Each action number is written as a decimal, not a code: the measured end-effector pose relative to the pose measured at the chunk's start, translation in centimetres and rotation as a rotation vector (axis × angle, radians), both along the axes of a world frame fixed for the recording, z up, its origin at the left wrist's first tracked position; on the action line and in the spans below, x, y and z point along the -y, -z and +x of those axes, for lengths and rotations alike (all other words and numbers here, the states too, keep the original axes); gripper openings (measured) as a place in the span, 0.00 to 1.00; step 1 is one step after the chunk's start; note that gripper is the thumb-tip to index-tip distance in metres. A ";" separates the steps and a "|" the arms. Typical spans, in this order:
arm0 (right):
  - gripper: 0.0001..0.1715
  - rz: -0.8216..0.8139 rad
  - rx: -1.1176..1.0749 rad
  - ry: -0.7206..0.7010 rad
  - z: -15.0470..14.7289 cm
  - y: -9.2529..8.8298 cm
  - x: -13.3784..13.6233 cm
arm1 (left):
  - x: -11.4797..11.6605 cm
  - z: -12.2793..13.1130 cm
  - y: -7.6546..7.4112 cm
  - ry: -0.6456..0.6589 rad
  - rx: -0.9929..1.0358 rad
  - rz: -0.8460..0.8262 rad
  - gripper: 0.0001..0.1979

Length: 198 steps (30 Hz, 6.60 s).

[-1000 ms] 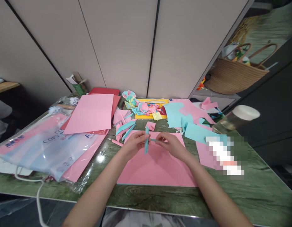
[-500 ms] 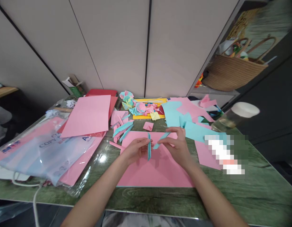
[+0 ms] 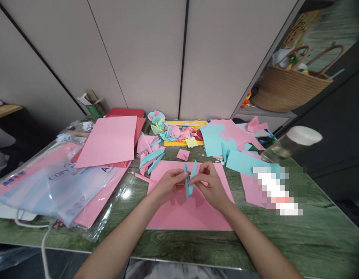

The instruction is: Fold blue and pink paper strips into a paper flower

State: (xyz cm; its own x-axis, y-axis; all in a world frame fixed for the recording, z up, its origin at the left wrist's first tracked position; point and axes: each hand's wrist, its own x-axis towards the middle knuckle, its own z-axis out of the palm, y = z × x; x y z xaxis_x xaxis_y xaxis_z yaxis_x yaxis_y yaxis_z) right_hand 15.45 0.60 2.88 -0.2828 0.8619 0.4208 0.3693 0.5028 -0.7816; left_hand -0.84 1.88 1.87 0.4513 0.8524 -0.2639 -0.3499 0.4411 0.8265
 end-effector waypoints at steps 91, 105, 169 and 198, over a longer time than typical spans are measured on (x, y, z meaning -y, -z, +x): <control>0.11 -0.539 -0.364 0.017 0.0 0.6 -1.1 | 1.2 1.1 -0.3 0.022 -0.223 0.275 0.14; 0.16 -0.651 -0.549 -0.009 0.1 1.8 -1.4 | 1.3 0.9 -0.8 0.053 -0.304 0.387 0.13; 0.37 -0.522 -0.291 -0.089 -3.1 2.6 -0.2 | 0.1 1.1 1.7 -0.311 0.171 -0.143 0.13; 0.38 -0.525 -0.273 -0.141 -3.1 2.6 -0.1 | 0.1 1.0 1.8 -0.309 0.183 -0.149 0.14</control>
State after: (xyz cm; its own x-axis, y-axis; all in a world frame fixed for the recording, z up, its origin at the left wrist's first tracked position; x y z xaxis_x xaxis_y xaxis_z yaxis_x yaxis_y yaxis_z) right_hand 12.35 0.74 0.27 -0.3512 0.9360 0.0234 0.0779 0.0541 -0.9955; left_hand 0.18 1.76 0.09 0.2304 0.9140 -0.3341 -0.6204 0.4024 0.6732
